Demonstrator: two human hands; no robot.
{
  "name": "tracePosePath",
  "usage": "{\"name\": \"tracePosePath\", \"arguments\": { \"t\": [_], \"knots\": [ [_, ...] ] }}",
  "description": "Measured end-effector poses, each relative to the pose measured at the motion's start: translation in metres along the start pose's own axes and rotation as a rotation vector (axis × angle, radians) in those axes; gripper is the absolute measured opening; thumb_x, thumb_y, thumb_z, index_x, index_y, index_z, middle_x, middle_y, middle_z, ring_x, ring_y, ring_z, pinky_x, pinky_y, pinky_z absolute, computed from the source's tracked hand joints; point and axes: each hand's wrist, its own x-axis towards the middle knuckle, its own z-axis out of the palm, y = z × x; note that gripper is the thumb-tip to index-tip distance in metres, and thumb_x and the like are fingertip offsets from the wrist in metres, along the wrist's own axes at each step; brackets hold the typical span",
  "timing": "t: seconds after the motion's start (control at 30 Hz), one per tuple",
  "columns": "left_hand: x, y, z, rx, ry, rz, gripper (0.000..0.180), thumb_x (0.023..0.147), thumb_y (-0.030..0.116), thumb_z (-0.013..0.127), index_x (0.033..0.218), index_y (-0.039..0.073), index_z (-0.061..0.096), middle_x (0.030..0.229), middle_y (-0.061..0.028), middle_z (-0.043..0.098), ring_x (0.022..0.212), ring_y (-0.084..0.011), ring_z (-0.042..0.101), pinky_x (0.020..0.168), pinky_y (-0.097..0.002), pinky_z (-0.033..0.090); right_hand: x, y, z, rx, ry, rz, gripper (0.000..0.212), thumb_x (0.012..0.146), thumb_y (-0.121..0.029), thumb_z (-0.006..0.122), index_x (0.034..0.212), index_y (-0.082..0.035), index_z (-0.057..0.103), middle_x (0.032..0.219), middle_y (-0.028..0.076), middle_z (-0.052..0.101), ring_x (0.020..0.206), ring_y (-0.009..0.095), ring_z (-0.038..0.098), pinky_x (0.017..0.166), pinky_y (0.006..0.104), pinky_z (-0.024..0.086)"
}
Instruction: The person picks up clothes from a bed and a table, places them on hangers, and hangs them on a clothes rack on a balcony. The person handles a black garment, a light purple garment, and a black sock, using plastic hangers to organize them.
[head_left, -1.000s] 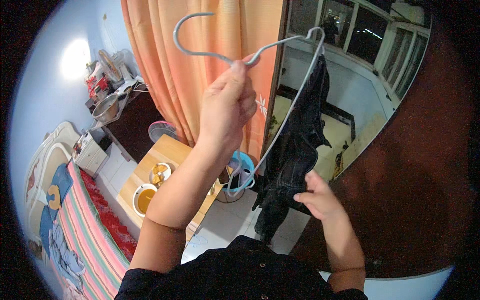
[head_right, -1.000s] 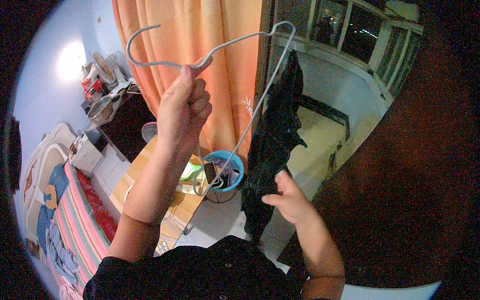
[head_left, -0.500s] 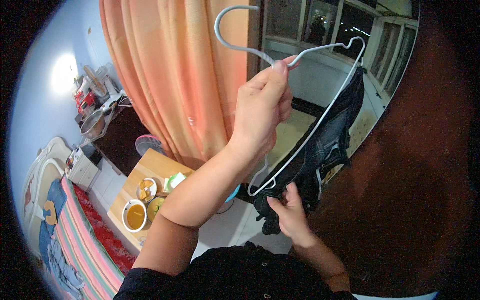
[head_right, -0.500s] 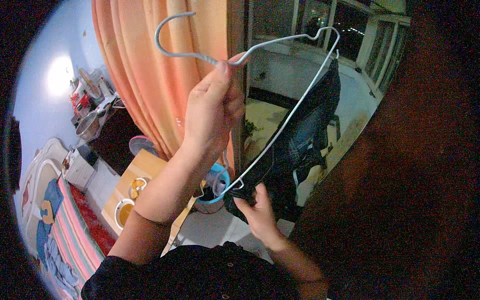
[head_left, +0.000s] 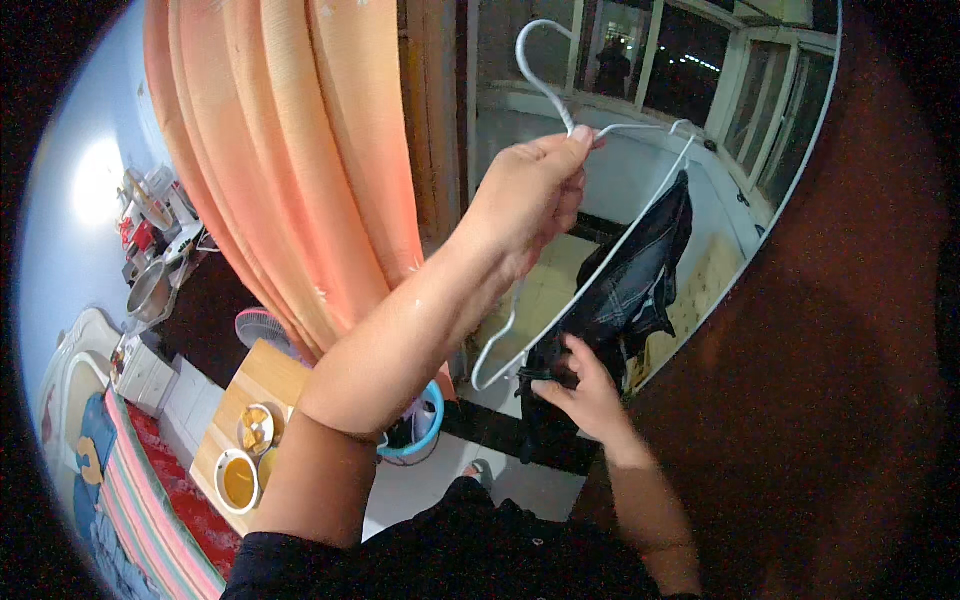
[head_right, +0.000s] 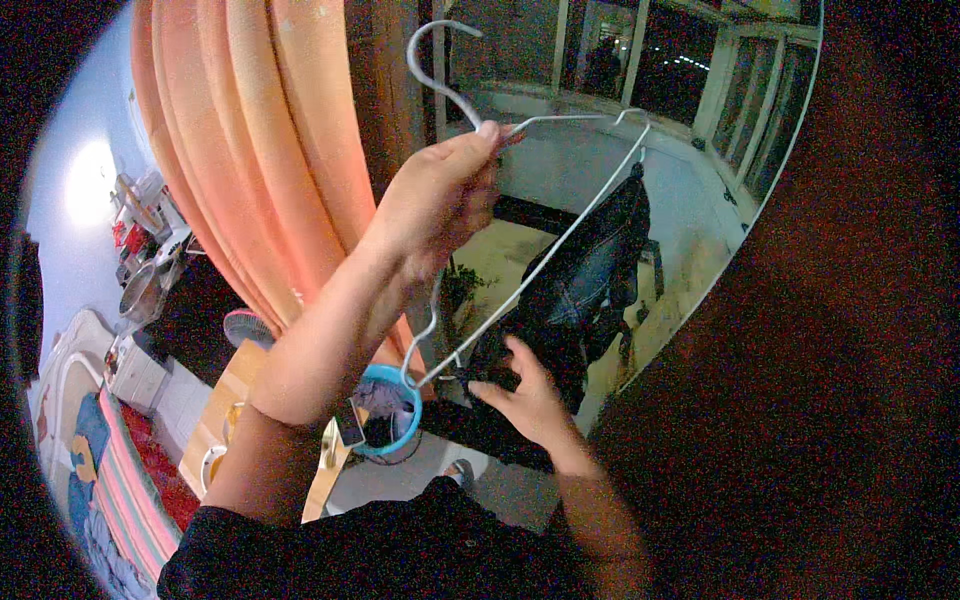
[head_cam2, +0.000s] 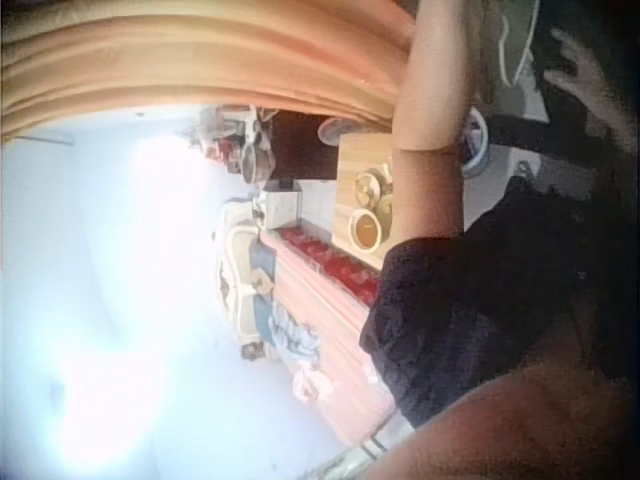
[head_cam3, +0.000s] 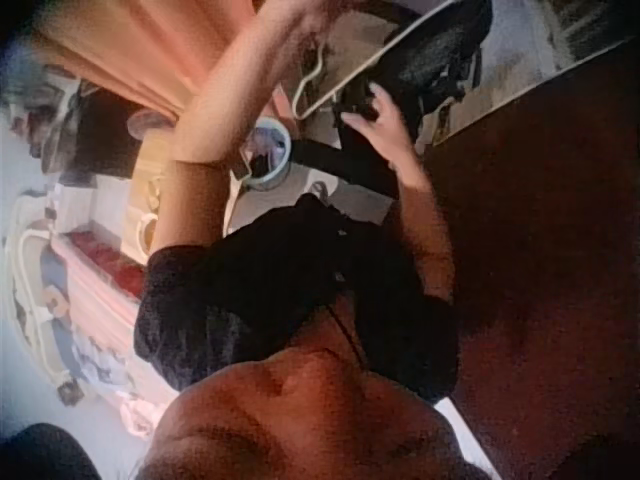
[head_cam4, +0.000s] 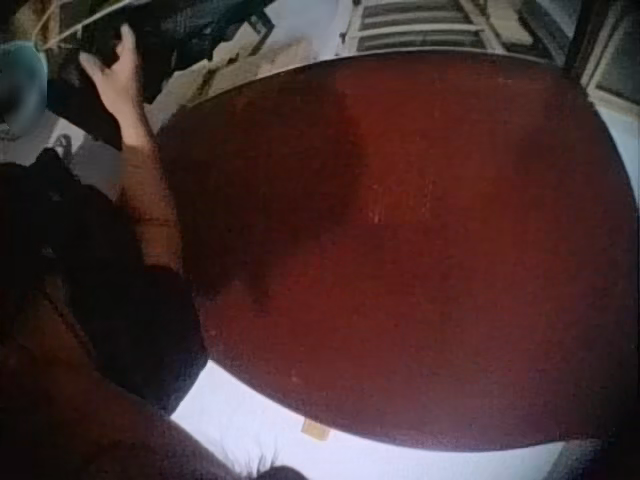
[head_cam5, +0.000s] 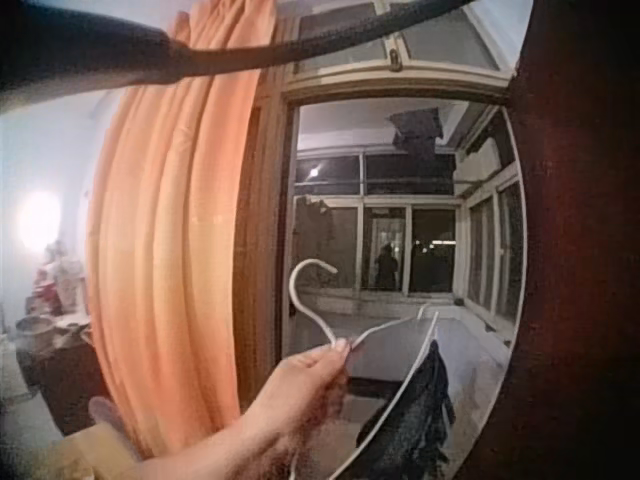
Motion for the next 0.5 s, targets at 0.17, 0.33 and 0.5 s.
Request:
{"name": "tracePosePath", "arguments": {
  "t": [0.17,0.33,0.5],
  "knots": [
    [0.080,-0.004,-0.029,-0.043,-0.151,-0.110,0.025,0.087,0.025,0.054,0.098,0.004,0.056,0.060,0.0036,0.044,0.043,-0.0050,0.035,0.037,-0.0180,0.028,0.080,-0.031,-0.083,-0.291,0.645,-0.349,0.047,0.077,-0.003,0.058,0.121,-0.004,0.042,0.121,0.011,0.049,0.108,0.022,0.049,0.089,0.0341,0.040],
    [0.141,-0.017,-0.035,-0.069,-0.325,-0.326,0.016,0.088,0.016,0.050,0.096,0.003,0.055,0.058,0.0059,0.040,0.043,-0.0035,0.028,0.035,-0.0182,0.021,0.198,-0.067,-0.142,-1.170,0.683,-0.592,0.049,0.085,-0.004,0.045,0.131,-0.004,0.030,0.128,0.016,0.040,0.122,0.030,0.033,0.103,0.0411,0.021],
    [0.191,-0.035,-0.059,-0.085,-0.365,-0.421,0.022,0.088,0.016,0.050,0.104,0.002,0.053,0.065,0.0037,0.045,0.045,-0.0025,0.031,0.037,-0.0165,0.024,0.282,-0.033,-0.178,-0.736,0.594,-0.619,0.013,0.087,-0.013,0.048,0.091,-0.001,0.051,0.087,0.015,0.054,0.082,0.030,0.054,0.072,0.0335,0.043]
  ]
}}
